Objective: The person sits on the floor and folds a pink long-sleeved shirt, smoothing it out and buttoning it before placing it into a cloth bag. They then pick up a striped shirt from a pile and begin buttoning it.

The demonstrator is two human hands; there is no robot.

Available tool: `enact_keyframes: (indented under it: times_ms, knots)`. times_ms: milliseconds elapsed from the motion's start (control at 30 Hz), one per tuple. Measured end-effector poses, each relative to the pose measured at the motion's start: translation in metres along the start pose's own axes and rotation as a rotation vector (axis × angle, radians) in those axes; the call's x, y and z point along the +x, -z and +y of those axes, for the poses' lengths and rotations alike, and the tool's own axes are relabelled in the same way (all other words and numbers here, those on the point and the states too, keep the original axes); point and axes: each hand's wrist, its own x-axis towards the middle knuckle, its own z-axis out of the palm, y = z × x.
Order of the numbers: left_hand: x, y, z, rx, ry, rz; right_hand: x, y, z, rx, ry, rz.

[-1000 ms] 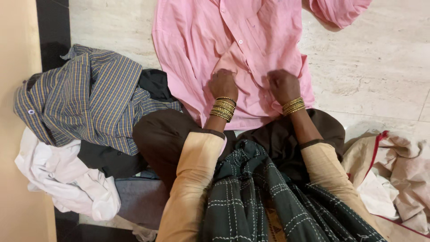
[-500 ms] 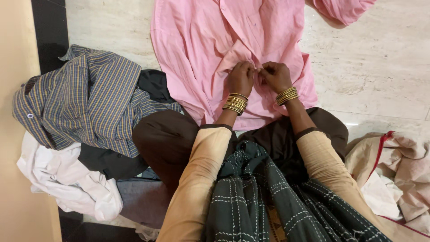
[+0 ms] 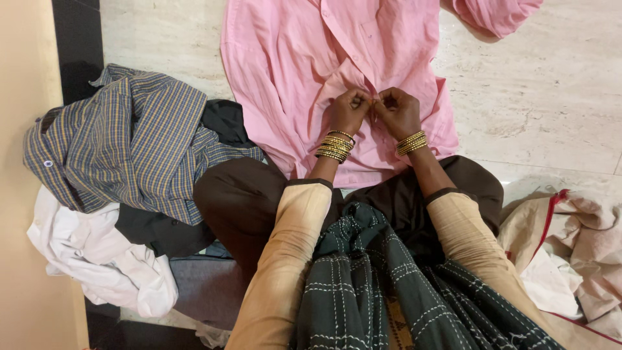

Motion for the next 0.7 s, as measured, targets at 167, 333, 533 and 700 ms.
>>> enact_keyframes:
  times_ms: [167,333,533,700]
  knots:
    - [0.001,0.002,-0.005,-0.082,0.027,-0.013,-0.003,-0.003,0.009,0.036,0.062,0.018]
    - [0.005,0.001,-0.013,-0.230,0.091,-0.006,0.005,0.004,0.023,0.441,-0.143,-0.138]
    - [0.002,-0.004,-0.021,-0.275,0.190,-0.013,-0.001,0.007,0.002,-0.113,0.246,-0.031]
    - [0.004,-0.003,-0.025,-0.466,0.345,0.017,0.002,0.003,0.026,0.327,-0.078,-0.121]
